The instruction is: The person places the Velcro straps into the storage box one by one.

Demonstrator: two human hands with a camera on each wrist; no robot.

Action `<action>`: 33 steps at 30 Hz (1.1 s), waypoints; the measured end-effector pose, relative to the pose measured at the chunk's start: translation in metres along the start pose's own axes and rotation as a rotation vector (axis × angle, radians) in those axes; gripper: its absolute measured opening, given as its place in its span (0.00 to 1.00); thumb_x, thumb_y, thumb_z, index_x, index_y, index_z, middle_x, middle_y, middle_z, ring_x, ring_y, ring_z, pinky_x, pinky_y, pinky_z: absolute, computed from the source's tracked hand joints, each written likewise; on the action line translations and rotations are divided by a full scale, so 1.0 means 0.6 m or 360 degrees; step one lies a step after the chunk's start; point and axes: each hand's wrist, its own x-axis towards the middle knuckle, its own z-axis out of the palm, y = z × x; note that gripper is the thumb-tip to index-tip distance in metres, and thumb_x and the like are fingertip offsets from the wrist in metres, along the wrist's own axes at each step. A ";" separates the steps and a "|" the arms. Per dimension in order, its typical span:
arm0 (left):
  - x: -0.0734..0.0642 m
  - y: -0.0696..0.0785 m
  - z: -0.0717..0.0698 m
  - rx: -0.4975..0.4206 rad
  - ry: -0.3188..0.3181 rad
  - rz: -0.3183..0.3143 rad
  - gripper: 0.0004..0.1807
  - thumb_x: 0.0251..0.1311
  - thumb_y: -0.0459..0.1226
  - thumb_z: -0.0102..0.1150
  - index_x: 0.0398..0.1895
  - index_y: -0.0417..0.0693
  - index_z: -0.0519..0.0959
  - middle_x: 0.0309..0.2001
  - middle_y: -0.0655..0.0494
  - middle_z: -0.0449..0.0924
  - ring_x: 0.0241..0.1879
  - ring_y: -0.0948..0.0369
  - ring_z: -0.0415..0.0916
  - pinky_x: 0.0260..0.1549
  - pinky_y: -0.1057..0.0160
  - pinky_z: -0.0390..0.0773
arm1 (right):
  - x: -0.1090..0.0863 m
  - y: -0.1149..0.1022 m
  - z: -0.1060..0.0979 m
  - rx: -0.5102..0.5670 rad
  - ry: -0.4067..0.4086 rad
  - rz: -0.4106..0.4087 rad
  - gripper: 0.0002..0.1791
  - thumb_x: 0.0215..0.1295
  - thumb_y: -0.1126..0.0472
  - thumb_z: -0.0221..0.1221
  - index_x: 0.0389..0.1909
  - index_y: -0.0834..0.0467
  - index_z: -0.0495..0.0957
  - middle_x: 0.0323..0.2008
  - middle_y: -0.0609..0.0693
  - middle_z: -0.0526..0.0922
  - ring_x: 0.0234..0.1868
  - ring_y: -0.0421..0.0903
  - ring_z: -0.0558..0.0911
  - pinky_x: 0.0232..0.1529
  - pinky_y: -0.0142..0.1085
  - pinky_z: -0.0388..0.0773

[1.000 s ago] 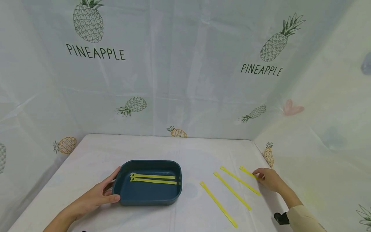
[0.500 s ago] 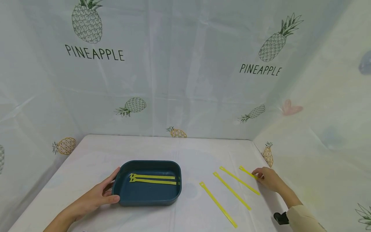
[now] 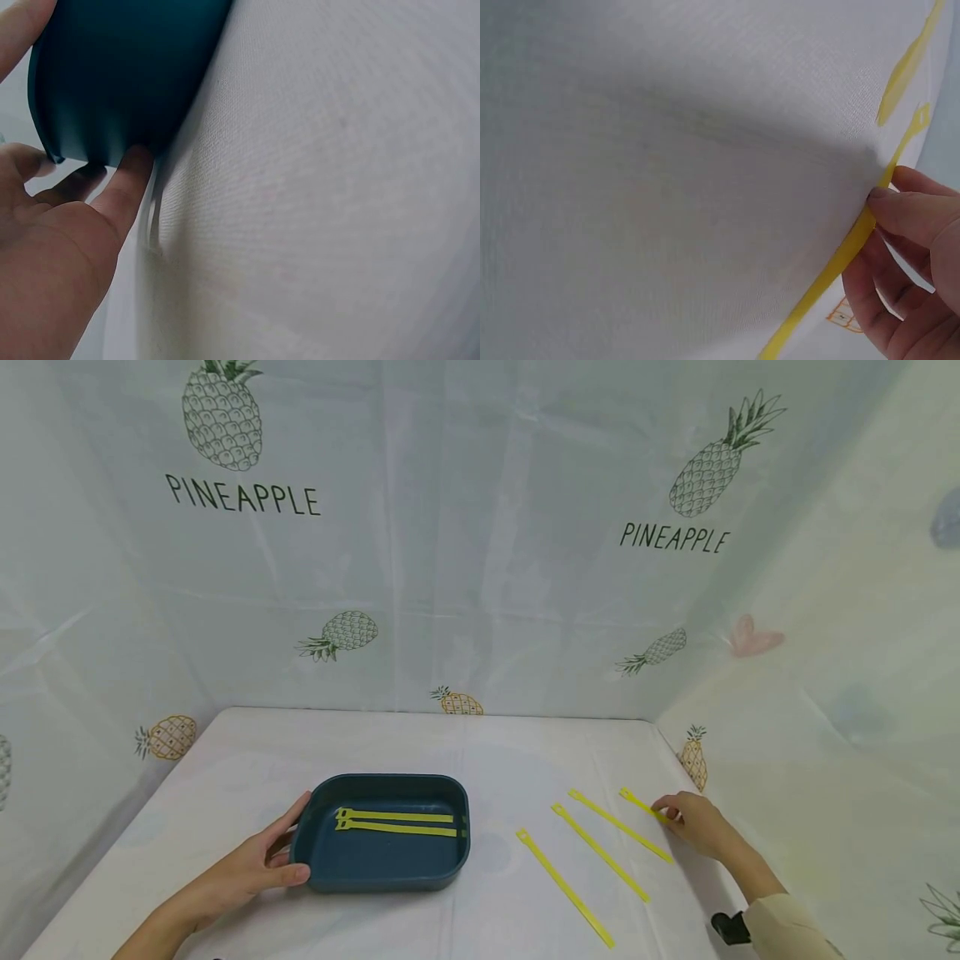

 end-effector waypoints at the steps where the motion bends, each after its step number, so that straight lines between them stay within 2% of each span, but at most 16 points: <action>1: 0.000 0.000 0.000 0.0001 0.0003 -0.0002 0.57 0.75 0.39 0.64 0.88 0.71 0.31 0.86 0.35 0.33 0.78 0.35 0.59 0.56 0.71 0.76 | 0.000 0.000 0.000 -0.0005 -0.0007 0.0007 0.13 0.63 0.75 0.69 0.46 0.58 0.88 0.32 0.46 0.80 0.33 0.43 0.75 0.34 0.38 0.78; 9: -0.001 0.002 0.000 0.0025 0.0021 0.0000 0.57 0.75 0.41 0.65 0.88 0.68 0.31 0.86 0.38 0.30 0.82 0.32 0.40 0.56 0.76 0.71 | 0.001 -0.002 -0.005 -0.0005 -0.0049 -0.0017 0.14 0.63 0.76 0.68 0.47 0.59 0.89 0.30 0.45 0.79 0.31 0.42 0.74 0.33 0.36 0.76; 12: -0.002 0.002 0.000 0.0018 0.0025 -0.0010 0.57 0.74 0.41 0.65 0.88 0.68 0.31 0.87 0.39 0.29 0.83 0.33 0.39 0.56 0.77 0.70 | 0.001 -0.003 -0.007 -0.0007 -0.0064 -0.0026 0.15 0.63 0.76 0.68 0.47 0.59 0.89 0.30 0.45 0.79 0.31 0.41 0.74 0.32 0.36 0.75; 20: -0.002 0.003 0.000 0.0017 0.0028 -0.0005 0.57 0.74 0.41 0.65 0.88 0.71 0.32 0.87 0.39 0.31 0.82 0.33 0.41 0.57 0.76 0.72 | 0.000 -0.001 -0.011 0.0025 -0.0094 -0.0002 0.15 0.64 0.76 0.66 0.49 0.60 0.88 0.30 0.45 0.80 0.31 0.42 0.74 0.31 0.36 0.74; 24: -0.001 0.003 -0.002 0.0042 0.0026 0.0014 0.57 0.74 0.41 0.65 0.88 0.69 0.31 0.86 0.38 0.31 0.82 0.32 0.40 0.56 0.76 0.71 | 0.001 0.003 -0.012 0.0042 -0.0109 0.0016 0.16 0.65 0.76 0.65 0.50 0.60 0.89 0.31 0.45 0.81 0.31 0.42 0.74 0.32 0.37 0.74; 30: 0.000 0.003 -0.002 0.0045 0.0031 0.0000 0.57 0.74 0.41 0.65 0.88 0.70 0.32 0.87 0.39 0.32 0.82 0.34 0.42 0.57 0.76 0.71 | 0.000 0.010 -0.020 0.0070 -0.0081 -0.0078 0.16 0.64 0.77 0.65 0.49 0.61 0.90 0.31 0.44 0.83 0.32 0.40 0.76 0.33 0.36 0.76; 33: 0.000 0.003 -0.003 0.0048 0.0022 0.0017 0.57 0.75 0.41 0.65 0.88 0.69 0.31 0.86 0.36 0.32 0.81 0.32 0.45 0.56 0.74 0.73 | 0.000 0.012 -0.026 0.0106 -0.0093 -0.0102 0.15 0.66 0.76 0.64 0.50 0.61 0.90 0.33 0.46 0.85 0.33 0.40 0.77 0.33 0.36 0.77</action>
